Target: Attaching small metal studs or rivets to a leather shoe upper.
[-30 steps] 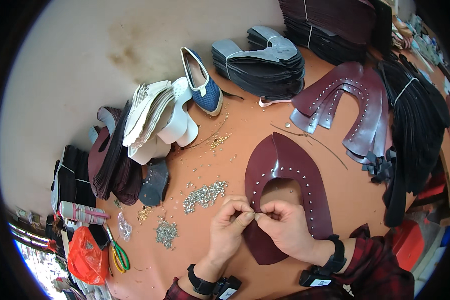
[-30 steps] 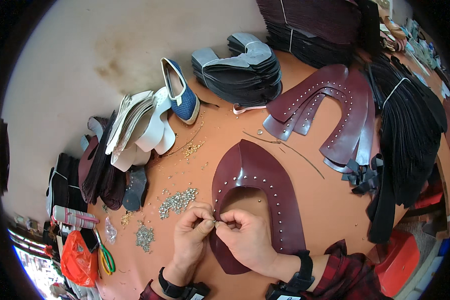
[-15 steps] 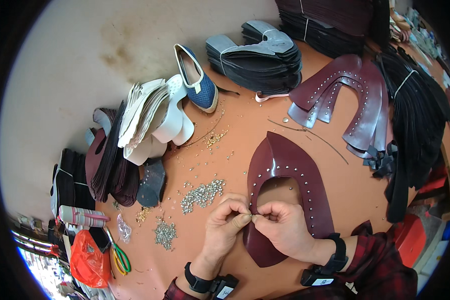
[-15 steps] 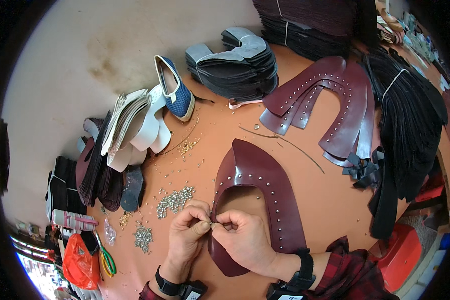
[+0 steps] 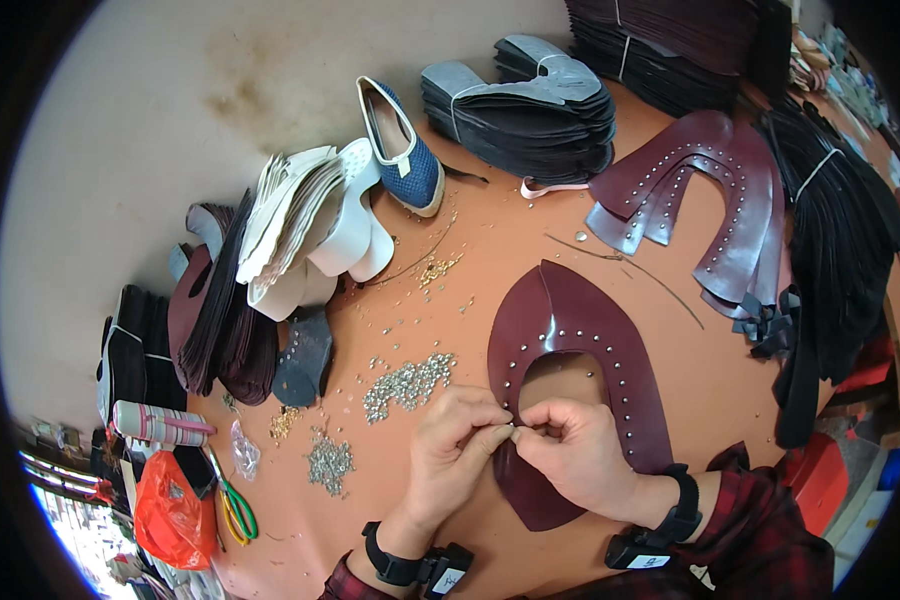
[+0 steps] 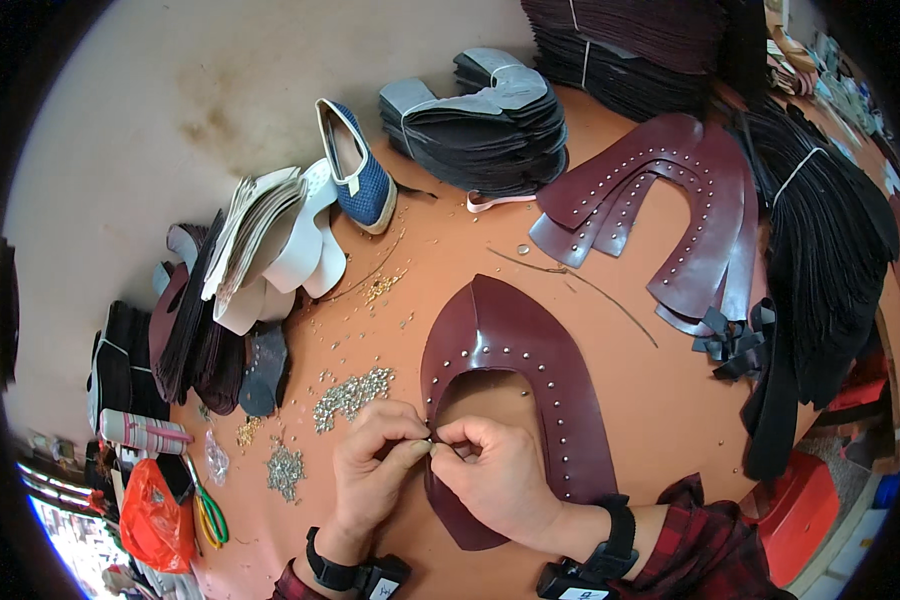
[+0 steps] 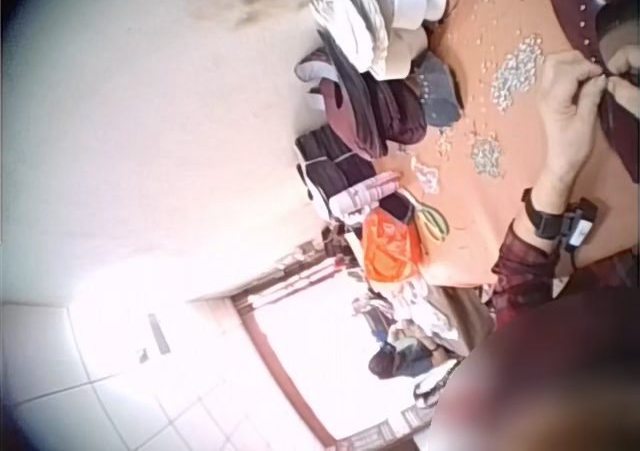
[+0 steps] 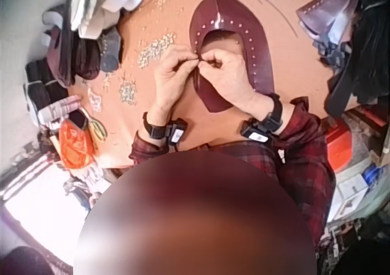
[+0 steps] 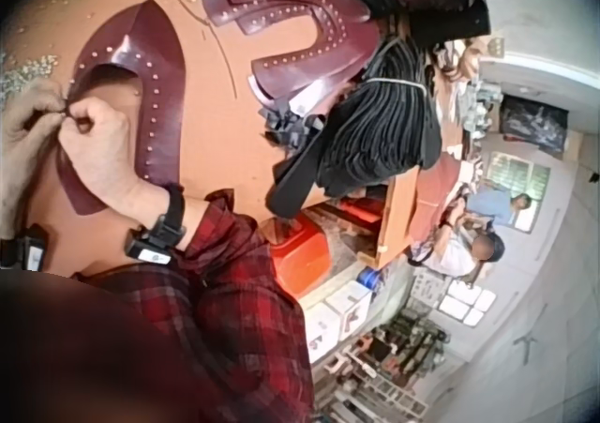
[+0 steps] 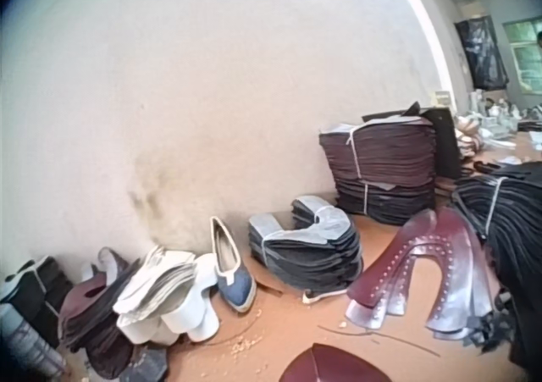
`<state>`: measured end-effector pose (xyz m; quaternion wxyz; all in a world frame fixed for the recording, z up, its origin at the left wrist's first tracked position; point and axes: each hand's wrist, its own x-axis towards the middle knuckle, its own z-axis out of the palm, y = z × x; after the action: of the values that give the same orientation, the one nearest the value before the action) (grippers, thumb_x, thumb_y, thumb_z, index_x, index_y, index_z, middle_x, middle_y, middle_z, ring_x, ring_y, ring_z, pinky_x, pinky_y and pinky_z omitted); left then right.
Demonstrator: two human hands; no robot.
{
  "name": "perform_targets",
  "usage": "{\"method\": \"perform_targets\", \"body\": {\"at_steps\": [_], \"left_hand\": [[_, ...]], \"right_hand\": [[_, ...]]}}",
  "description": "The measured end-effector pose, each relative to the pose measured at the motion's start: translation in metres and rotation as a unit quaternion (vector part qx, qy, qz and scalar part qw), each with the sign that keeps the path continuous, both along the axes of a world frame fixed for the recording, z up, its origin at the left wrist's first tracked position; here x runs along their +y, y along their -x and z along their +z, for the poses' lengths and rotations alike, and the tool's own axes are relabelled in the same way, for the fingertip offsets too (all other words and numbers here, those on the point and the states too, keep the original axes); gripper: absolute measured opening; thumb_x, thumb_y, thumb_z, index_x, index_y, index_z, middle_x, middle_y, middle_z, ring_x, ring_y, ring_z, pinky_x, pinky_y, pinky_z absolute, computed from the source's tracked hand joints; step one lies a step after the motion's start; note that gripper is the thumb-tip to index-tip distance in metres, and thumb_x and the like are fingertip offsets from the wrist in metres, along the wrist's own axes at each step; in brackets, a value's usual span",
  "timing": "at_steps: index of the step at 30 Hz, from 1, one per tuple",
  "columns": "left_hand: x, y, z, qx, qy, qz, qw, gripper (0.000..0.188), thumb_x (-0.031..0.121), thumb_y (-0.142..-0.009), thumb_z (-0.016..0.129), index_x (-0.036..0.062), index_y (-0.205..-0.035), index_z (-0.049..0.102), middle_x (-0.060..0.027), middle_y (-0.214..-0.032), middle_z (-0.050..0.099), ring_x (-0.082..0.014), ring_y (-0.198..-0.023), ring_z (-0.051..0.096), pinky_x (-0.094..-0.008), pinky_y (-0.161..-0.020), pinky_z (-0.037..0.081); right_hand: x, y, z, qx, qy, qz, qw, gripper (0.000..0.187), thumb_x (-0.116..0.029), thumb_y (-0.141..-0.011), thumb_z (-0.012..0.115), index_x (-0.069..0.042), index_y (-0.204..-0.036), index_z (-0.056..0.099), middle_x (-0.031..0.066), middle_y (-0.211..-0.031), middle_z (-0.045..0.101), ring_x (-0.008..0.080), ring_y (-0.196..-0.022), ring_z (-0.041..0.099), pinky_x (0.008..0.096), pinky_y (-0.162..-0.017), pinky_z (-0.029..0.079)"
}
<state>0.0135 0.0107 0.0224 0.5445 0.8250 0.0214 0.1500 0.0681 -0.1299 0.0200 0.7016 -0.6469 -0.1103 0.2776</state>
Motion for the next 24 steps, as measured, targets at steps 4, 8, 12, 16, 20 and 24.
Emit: {"method": "perform_targets", "body": {"at_steps": [4,8,12,16,20,24], "left_hand": [[-0.001,-0.004,0.003,-0.046,-0.126,-0.007,0.991,0.016,-0.006,-0.069,0.062,0.0015,-0.082,0.057,-0.0087,-0.084,0.055,-0.0212,-0.075,0.055,-0.0282,-0.064,0.045],[-0.006,-0.004,0.002,-0.099,-0.249,0.015,0.963,0.019,-0.006,-0.069,0.062,0.0016,-0.086,0.056,-0.0116,-0.086,0.054,-0.0257,-0.069,0.057,-0.0316,-0.057,0.049],[-0.005,-0.005,-0.001,-0.105,-0.262,0.006,0.959,0.019,-0.007,-0.070,0.060,0.0003,-0.086,0.053,-0.0127,-0.085,0.053,-0.0263,-0.066,0.057,-0.0325,-0.053,0.048],[-0.004,-0.006,-0.004,-0.083,-0.193,0.008,0.978,0.017,-0.006,-0.072,0.058,0.0003,-0.085,0.049,-0.0125,-0.086,0.051,-0.0225,-0.072,0.054,-0.0285,-0.061,0.046],[0.002,-0.001,-0.012,0.041,0.150,-0.011,0.988,0.006,0.000,-0.081,0.054,0.0010,-0.085,0.049,-0.0065,-0.094,0.046,-0.0126,-0.081,0.047,-0.0226,-0.069,0.040],[0.003,-0.002,-0.011,0.042,0.156,-0.056,0.985,0.004,0.004,-0.085,0.051,0.0011,-0.085,0.049,-0.0038,-0.097,0.043,-0.0102,-0.085,0.044,-0.0218,-0.071,0.039]], "right_hand": [[-0.001,0.000,-0.003,0.000,-0.006,0.006,1.000,0.004,0.001,-0.078,0.057,0.004,-0.080,0.059,-0.0025,-0.067,0.056,-0.0010,-0.058,0.045,0.0154,-0.048,0.037],[0.001,0.000,-0.010,0.020,-0.009,0.007,1.000,0.008,0.000,-0.076,0.057,0.005,-0.083,0.059,-0.0012,-0.067,0.057,0.0001,-0.057,0.047,0.0161,-0.049,0.038],[0.002,0.000,-0.011,0.017,0.000,0.001,1.000,0.011,-0.001,-0.076,0.058,0.006,-0.084,0.060,0.0002,-0.068,0.058,0.0012,-0.058,0.048,0.0169,-0.050,0.040],[0.001,0.000,-0.005,0.024,-0.010,0.002,1.000,0.010,-0.002,-0.077,0.058,0.005,-0.084,0.059,0.0000,-0.070,0.058,0.0013,-0.060,0.049,0.0165,-0.051,0.040],[0.001,-0.002,-0.003,0.077,-0.051,0.004,0.996,0.006,-0.001,-0.079,0.058,0.003,-0.083,0.059,-0.0019,-0.070,0.057,0.0001,-0.060,0.047,0.0154,-0.050,0.037],[-0.001,-0.002,-0.001,0.095,-0.069,-0.007,0.993,0.005,-0.001,-0.079,0.059,0.003,-0.082,0.059,-0.0028,-0.069,0.056,-0.0010,-0.058,0.045,0.0145,-0.048,0.035]]}}
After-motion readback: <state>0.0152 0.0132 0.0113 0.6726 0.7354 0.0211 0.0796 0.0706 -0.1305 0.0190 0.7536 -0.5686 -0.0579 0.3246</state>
